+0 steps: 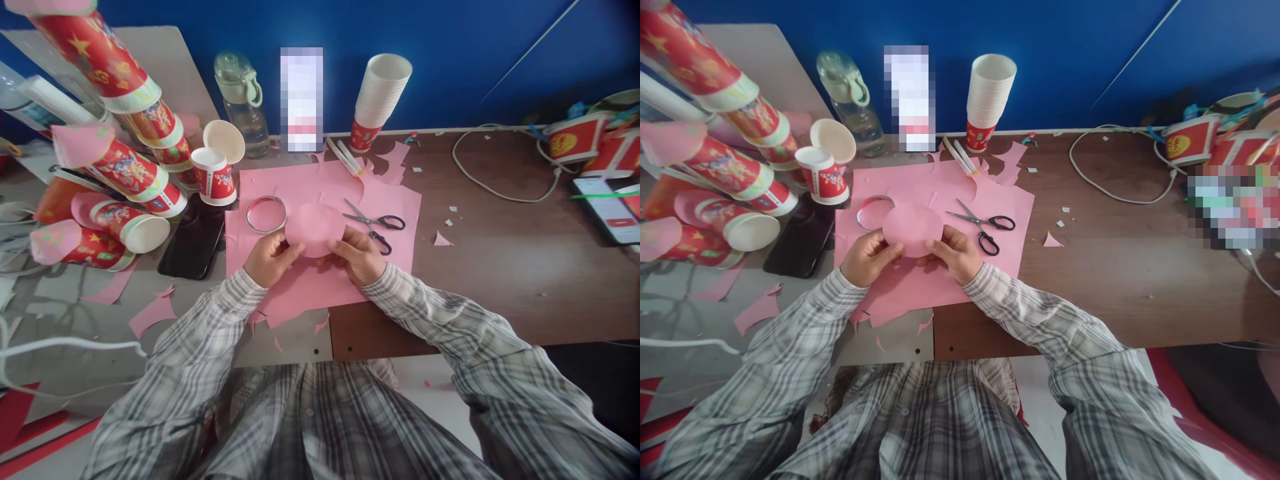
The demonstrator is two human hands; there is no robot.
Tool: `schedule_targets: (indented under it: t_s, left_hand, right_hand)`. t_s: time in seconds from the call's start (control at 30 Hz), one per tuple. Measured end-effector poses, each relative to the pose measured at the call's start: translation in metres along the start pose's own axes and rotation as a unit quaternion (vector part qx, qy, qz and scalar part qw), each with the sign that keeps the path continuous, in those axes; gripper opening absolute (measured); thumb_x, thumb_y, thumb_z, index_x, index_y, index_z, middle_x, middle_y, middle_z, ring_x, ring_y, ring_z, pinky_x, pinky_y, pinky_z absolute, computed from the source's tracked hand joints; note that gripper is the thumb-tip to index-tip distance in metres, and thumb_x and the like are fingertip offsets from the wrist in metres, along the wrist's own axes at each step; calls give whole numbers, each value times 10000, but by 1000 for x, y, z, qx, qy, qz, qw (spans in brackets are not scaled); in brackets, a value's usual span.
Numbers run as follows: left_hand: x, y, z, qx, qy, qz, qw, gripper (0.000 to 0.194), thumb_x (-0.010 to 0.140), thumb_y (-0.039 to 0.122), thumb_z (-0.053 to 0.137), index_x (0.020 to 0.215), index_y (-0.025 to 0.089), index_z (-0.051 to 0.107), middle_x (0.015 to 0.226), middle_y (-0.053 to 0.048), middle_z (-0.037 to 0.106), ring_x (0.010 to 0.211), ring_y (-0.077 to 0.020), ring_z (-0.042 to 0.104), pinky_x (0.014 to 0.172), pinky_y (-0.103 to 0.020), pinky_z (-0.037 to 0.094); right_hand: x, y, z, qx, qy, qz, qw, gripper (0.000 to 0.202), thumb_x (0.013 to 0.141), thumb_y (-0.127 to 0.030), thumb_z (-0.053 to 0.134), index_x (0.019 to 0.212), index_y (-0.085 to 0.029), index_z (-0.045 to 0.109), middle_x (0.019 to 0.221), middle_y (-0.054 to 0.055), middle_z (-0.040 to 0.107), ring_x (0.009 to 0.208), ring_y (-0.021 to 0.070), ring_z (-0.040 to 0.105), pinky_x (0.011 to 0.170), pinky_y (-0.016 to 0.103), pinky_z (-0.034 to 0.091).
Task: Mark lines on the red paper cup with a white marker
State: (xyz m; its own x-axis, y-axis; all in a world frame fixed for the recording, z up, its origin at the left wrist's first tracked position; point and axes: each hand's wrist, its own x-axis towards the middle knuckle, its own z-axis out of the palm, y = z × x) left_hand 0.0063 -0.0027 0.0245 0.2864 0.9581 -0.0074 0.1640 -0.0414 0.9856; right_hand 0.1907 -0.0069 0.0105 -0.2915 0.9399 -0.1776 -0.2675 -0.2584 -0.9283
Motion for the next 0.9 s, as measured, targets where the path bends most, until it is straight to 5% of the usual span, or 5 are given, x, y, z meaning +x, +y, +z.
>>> schedule_targets:
  t_s: [0.1, 0.2, 0.3, 0.63, 0.9]
  left_hand:
    - [2, -3, 0, -53, 41, -7, 998, 286, 719, 391, 647, 707, 131, 527, 494, 27, 515, 438, -80, 474, 427, -200, 387]
    - [4, -6, -1, -84, 68, -15, 994, 291, 706, 388, 651, 759, 124, 539, 477, 24, 539, 430, -85, 497, 415, -193, 390]
    - [5, -9, -1, -104, 85, -24, 991, 342, 684, 412, 660, 798, 113, 539, 491, 11, 570, 441, -110, 544, 437, -215, 449]
    - [8, -18, -2, -190, 100, -56, 975, 459, 627, 425, 711, 883, 126, 475, 533, -1, 617, 482, -176, 618, 495, -286, 537]
    - [12, -22, -3, -239, 110, -79, 961, 508, 559, 440, 744, 864, 140, 469, 574, -14, 645, 563, -214, 652, 546, -325, 564]
  right_hand:
    - [2, -14, -16, -193, 76, -111, 972, 305, 752, -422, 549, 879, -145, 558, 592, 21, 579, 479, 161, 562, 487, 301, 479]
    - [9, -27, -45, -445, 162, -239, 848, 199, 774, -326, 535, 886, -174, 596, 828, 89, 620, 640, 180, 572, 610, 335, 475]
    - [17, -36, -75, -602, 143, -216, 755, 210, 726, -300, 604, 898, -181, 622, 837, 104, 619, 677, 209, 566, 680, 376, 452]
    - [8, -52, -101, -774, 28, -50, 631, 402, 620, -424, 684, 974, -249, 609, 861, 106, 644, 749, 291, 583, 628, 381, 387]
    - [8, -53, -110, -774, -13, 9, 633, 429, 656, -335, 609, 1077, -268, 566, 974, 79, 644, 836, 269, 599, 684, 352, 388]
